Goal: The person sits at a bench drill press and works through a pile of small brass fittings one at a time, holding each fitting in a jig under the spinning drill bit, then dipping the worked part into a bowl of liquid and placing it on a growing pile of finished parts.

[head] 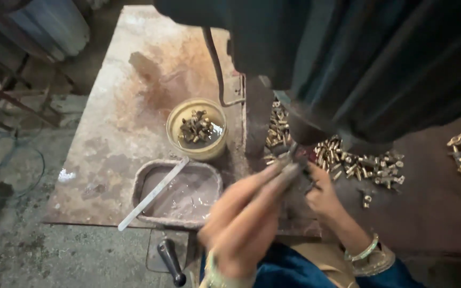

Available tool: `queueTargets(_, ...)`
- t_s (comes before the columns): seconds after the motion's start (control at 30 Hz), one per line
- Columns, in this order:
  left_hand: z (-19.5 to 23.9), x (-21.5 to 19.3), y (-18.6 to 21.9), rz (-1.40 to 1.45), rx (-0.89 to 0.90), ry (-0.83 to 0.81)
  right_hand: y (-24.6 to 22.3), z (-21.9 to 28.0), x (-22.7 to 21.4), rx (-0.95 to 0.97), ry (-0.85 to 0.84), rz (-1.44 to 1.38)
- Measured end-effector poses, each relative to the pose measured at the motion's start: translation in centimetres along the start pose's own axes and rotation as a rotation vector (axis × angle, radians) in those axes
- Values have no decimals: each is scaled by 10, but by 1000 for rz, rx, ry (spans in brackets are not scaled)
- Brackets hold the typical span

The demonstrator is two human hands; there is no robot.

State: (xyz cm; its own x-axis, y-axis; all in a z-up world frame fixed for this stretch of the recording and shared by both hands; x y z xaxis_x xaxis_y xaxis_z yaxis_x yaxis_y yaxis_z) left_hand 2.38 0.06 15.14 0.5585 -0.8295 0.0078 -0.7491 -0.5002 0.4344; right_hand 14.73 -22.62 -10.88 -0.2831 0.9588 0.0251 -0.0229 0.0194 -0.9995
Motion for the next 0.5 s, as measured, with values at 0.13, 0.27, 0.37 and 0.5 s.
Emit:
queueTargets(0.13,53,33,-47,53,87,-502,77,2,-38,-114,-16,151)
queueTargets(0.27,86,20,-76,-192,-88,-645,17,33,3,208,76,366)
queueTargets(0.37,79,27,-90,-107,-338,-736,-37,31,24,469,113,485)
queueTargets(0.5,108,15,-105,131,-631,-724,-31,61,27,258,-47,871)
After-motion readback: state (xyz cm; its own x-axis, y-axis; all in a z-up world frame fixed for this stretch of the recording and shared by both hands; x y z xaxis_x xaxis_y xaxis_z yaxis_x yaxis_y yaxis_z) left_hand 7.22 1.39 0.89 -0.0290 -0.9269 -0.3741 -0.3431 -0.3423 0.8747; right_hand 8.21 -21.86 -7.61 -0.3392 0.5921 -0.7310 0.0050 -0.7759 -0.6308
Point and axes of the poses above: each hand's wrist, its own z-axis away from the middle knuckle, its own x-axis out of the palm, y = z × x, the point moved 6 cm from there along -z, towards the middle knuckle, and after that the axes turned 12 degrees about x, right-handed, at the moved point
